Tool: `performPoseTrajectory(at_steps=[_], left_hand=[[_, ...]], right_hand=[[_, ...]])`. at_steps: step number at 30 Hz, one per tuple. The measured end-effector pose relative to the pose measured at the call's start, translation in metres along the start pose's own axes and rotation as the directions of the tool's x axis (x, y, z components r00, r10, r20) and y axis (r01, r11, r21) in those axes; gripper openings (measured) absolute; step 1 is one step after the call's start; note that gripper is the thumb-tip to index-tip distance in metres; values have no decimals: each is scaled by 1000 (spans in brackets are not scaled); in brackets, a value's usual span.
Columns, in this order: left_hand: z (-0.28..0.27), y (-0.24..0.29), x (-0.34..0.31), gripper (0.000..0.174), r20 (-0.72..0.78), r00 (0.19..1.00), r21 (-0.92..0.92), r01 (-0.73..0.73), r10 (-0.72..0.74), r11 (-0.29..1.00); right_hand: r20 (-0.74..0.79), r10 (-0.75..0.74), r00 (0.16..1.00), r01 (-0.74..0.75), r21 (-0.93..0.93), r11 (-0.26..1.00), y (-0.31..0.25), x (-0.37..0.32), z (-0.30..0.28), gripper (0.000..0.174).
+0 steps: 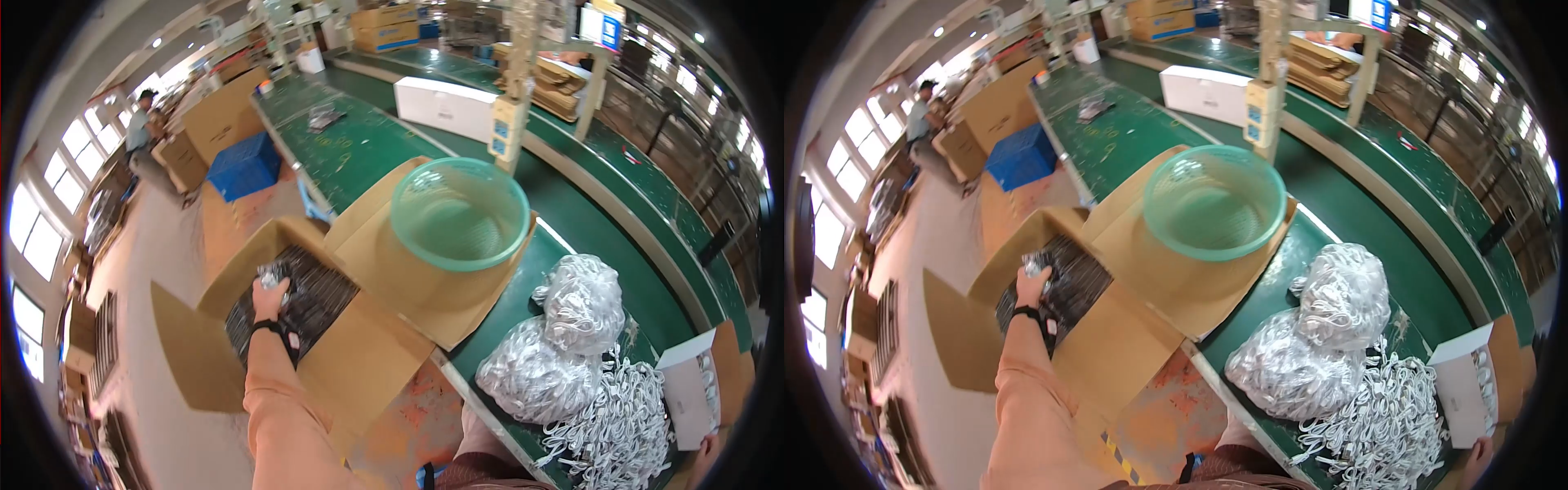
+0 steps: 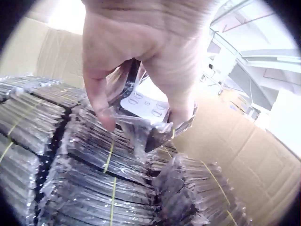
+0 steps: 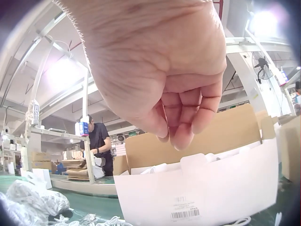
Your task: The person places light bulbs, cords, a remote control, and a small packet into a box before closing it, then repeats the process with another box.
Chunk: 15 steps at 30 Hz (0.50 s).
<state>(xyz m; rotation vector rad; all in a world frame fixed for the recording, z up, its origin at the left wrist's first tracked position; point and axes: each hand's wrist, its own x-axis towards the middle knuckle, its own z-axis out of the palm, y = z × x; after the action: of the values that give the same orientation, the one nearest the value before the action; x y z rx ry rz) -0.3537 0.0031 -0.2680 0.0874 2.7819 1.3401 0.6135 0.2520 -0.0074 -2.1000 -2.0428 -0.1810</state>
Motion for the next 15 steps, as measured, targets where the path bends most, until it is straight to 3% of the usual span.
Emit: performPoseTrajectory(at_steps=[1,3,4,5,7,8,9,11,13,14,15], left_hand=[[-11,9,-12,60,48,999,-185,27,-18,982],[-33,49,-41,42,159,987,-508,116,-39,853],[-41,64,-52,42,147,989,-515,105,-34,851],[-48,79,-61,42,231,973,-622,141,8,770],[-59,115,-91,41,384,917,-740,237,106,629],[-62,131,-108,41,454,877,-761,292,155,579],[-57,139,-120,42,523,821,-766,335,230,548],[-35,153,-148,53,621,648,-773,415,441,479],[-5,182,-189,59,662,408,-733,526,629,430],[10,199,-217,61,658,276,-694,582,701,423],[18,217,-260,65,685,297,-676,598,665,430]], right_hand=[[58,45,997,-43,-30,999,-9,3,-6,20],[24,-50,998,48,63,997,6,11,1,21],[-16,-109,994,110,150,983,12,10,5,21],[16,-58,998,54,209,977,-25,5,-7,23],[44,-130,991,91,496,864,-7,28,23,9],[-8,-175,984,147,580,801,-49,19,20,10],[-67,-210,975,202,649,733,-101,10,13,11],[-179,-442,879,461,556,692,-162,2,2,13],[-121,-635,763,566,599,566,-235,0,-31,20],[-216,-739,638,681,607,410,-261,2,-36,24],[-209,-774,598,642,703,306,-277,6,-30,27]])
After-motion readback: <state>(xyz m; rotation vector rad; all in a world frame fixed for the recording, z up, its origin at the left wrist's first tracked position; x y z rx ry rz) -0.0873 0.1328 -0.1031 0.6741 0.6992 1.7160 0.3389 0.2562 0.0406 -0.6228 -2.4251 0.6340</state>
